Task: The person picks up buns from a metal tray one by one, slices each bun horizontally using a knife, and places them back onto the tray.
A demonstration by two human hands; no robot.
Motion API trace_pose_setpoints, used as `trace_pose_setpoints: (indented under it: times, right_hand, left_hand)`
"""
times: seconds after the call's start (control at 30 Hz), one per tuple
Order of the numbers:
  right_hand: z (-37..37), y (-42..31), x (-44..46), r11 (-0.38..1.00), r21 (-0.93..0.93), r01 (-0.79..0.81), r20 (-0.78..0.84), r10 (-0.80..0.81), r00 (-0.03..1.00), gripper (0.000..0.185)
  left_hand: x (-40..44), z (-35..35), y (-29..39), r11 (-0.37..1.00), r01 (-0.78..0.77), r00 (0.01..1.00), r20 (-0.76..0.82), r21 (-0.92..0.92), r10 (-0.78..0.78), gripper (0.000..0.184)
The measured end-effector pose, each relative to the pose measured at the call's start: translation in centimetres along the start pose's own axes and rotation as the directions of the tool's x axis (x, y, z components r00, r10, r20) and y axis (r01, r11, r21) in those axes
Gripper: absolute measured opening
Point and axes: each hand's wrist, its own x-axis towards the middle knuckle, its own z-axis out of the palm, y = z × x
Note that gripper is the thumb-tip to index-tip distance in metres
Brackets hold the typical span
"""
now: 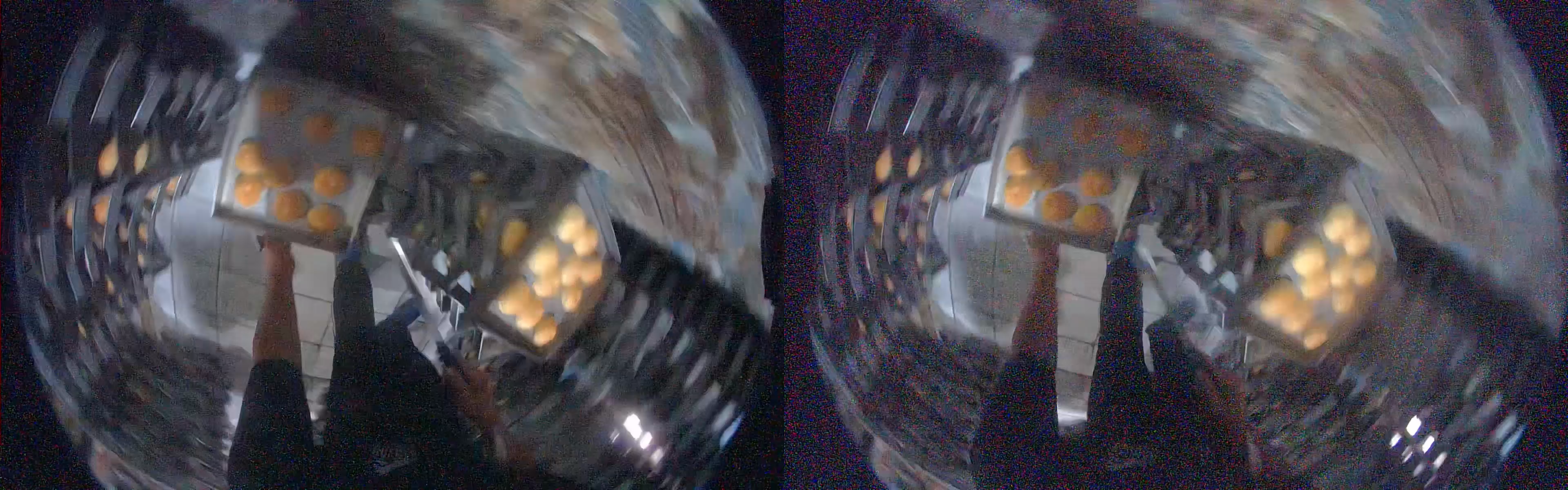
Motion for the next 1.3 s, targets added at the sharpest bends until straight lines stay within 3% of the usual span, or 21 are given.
trace_pose_setpoints:
  times: [0.03,0.1,0.17,0.27,0.33,0.4,0.47,0.57,0.63,0.67,0.77,0.8,0.87,0.9,0.93,0.97,1.03,1.17,1.2,1.27,1.3]
  right_hand:
    - [-0.4,-0.6,-0.1,0.988,-0.153,0.001,-0.004,-0.002,1.000,0.049]
    - [-0.9,-1.7,-2.6,0.906,0.371,0.206,-0.013,-0.216,0.976,0.048]
    - [-2.9,-1.4,-4.5,0.915,0.368,0.165,-0.007,-0.175,0.985,0.048]
    - [-3.5,3.5,-6.7,0.904,0.367,0.221,-0.065,-0.212,0.975,0.048]
    - [-3.7,7.6,-8.2,0.859,0.407,0.309,-0.181,-0.256,0.950,0.047]
    - [-4.7,10.7,-9.3,0.861,0.384,0.335,-0.288,-0.233,0.929,0.046]
    - [-6.9,12.8,-12.1,0.838,0.427,0.339,-0.340,-0.199,0.919,0.045]
    - [-10.5,16.7,-17.4,0.775,0.581,0.248,-0.377,-0.013,0.926,0.043]
    - [-7.9,24.2,-16.6,0.701,0.687,0.191,-0.355,0.095,0.930,0.042]
    - [-7.1,26.6,-16.7,0.684,0.703,0.196,-0.356,0.099,0.929,0.042]
    - [-4.2,33.3,-15.6,0.712,0.563,0.420,-0.666,0.090,0.741,0.043]
    - [-2.3,36.8,-14.4,0.553,0.671,0.494,-0.631,0.076,0.772,0.042]
    - [-1.3,41.2,-13.5,0.357,0.765,0.535,-0.586,0.044,0.809,0.040]
    - [-0.5,42.2,-12.9,-0.040,0.887,0.460,-0.455,0.090,0.886,0.039]
    - [-0.8,42.1,-13.3,-0.247,0.885,0.395,-0.388,0.078,0.918,0.038]
    - [-1.3,41.8,-13.7,-0.443,0.840,0.314,-0.319,0.066,0.946,0.038]
    - [-4.3,39.6,-16.9,0.433,0.702,0.566,-0.694,0.234,0.681,0.039]
    - [-4.1,40.2,-16.3,0.324,0.779,0.536,-0.622,0.301,0.723,0.043]
    - [-4.9,39.9,-16.5,0.281,0.776,0.564,-0.629,0.284,0.723,0.042]
    - [-7.6,37.7,-17.8,0.245,0.702,0.669,-0.712,0.275,0.646,0.039]
    - [-8.8,36.8,-18.5,0.240,0.686,0.687,-0.727,0.272,0.631,0.039]
  left_hand:
    - [-0.2,1.7,1.1,0.960,0.077,0.988,-0.152,0.267,-0.037,0.043]
    - [-0.9,5.6,3.3,0.653,0.238,0.920,-0.382,0.719,0.086,0.040]
    - [-3.1,9.3,2.2,0.536,0.143,0.967,-0.232,0.832,0.102,0.040]
    - [-10.4,22.6,-0.8,0.132,-0.377,0.923,0.360,0.917,0.133,0.042]
    - [-17.4,32.6,-3.8,0.139,-0.549,0.824,0.562,0.824,-0.072,0.044]
    - [-26.1,41.3,-8.3,0.379,-0.221,0.846,0.370,0.899,-0.384,0.040]
    - [-30.7,43.2,-13.9,0.330,-0.509,0.633,0.606,0.795,-0.482,0.035]
    - [-33.1,43.2,-24.5,0.110,-0.681,0.319,0.429,0.724,-0.845,0.039]
    - [-39.6,45.5,-28.8,0.462,-0.697,-0.012,0.635,0.548,-0.772,0.036]
    - [-41.0,44.6,-31.8,0.457,-0.706,-0.028,0.623,0.541,-0.781,0.036]
    - [-42.6,41.3,-40.7,0.273,-0.954,-0.259,0.790,-0.121,-0.555,0.032]
    - [-42.4,39.4,-43.1,0.151,-0.931,-0.362,0.794,-0.332,-0.488,0.031]
    - [-42.9,38.5,-43.3,0.489,-0.632,-0.125,0.544,0.601,-0.830,0.037]
    - [-43.3,38.2,-43.2,0.352,-0.305,0.004,0.371,0.885,-0.929,0.040]
    - [-45.4,40.0,-42.0,0.468,-0.768,-0.172,0.562,0.437,-0.809,0.035]
    - [-46.9,40.6,-41.1,0.441,-0.813,-0.184,0.550,0.381,-0.814,0.036]
    - [-50.1,42.1,-39.4,0.360,-0.883,-0.172,0.506,0.301,-0.845,0.039]
    - [-55.1,45.3,-36.2,0.264,-0.927,-0.127,0.440,0.267,-0.889,0.045]
    - [-56.1,46.0,-35.5,0.206,-0.760,0.099,0.423,0.617,-0.901,0.047]
    - [-52.0,43.6,-36.9,0.224,0.027,0.220,0.212,0.974,-0.952,0.051]
    - [-52.5,44.8,-36.1,0.240,0.011,0.209,0.232,0.971,-0.950,0.051]
